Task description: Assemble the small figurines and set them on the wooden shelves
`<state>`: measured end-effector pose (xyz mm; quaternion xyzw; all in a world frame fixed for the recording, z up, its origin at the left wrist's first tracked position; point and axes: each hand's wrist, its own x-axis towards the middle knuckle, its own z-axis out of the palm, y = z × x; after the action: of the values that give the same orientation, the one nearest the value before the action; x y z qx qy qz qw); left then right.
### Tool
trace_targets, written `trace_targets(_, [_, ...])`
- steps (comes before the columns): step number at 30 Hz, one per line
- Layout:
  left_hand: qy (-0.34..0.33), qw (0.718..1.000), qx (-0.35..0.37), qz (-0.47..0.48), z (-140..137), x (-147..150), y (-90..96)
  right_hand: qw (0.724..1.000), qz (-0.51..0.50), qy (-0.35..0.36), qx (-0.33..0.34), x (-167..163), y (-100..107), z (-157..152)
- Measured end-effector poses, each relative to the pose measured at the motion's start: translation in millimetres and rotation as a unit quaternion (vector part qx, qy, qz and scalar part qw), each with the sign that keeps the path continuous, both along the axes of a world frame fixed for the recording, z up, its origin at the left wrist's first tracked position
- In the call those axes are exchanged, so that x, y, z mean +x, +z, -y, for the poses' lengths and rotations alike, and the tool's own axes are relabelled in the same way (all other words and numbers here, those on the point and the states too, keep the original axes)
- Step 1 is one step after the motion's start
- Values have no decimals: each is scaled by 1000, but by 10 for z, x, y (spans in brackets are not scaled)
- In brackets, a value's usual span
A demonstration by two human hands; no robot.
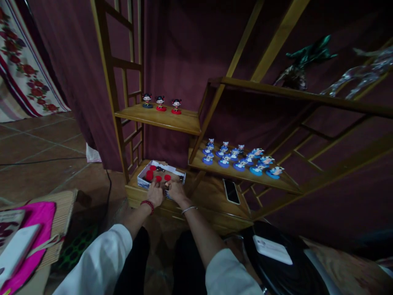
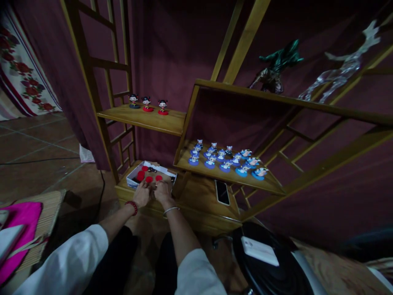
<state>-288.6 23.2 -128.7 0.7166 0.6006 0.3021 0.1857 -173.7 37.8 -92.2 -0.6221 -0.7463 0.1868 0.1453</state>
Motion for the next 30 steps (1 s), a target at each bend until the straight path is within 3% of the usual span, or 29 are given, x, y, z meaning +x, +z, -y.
trace_targets(3, [18, 1000, -5, -17, -21, 36, -118, 1000, 3, -11, -27, 72, -168, -67])
trace_targets(7, [57, 998, 7, 39, -90, 67, -162, 997, 8, -35, -62, 134, -335, -210])
trace_targets(15, [96, 995, 2, -30, -270, 122, -161, 997, -3, -31, -75, 137, -434, -530])
trace_targets(18, [109, 994, 15, 29, -413, 68, -149, 997, -14, -25, -69, 117, -470, -663])
trace_targets(21, [129, 976, -9, 177, -600, -1, -127, 997, -27, -23, -64, 63, -527, -824])
trace_targets(23, [173, 924, -70, 334, -725, -34, -114, 997, -38, -21, -60, 3, -570, -941])
trace_targets(26, [230, 772, -177, 565, -872, -67, -103, 998, -54, -18, -36, -114, -638, -1124])
trace_targets(28, [239, 692, -211, 648, -935, -98, -100, 998, -61, -11, -13, -198, -690, -1247])
trace_targets(30, [245, 642, -234, 688, -974, -142, -99, 998, -64, 1, 1, -277, -749, -1370])
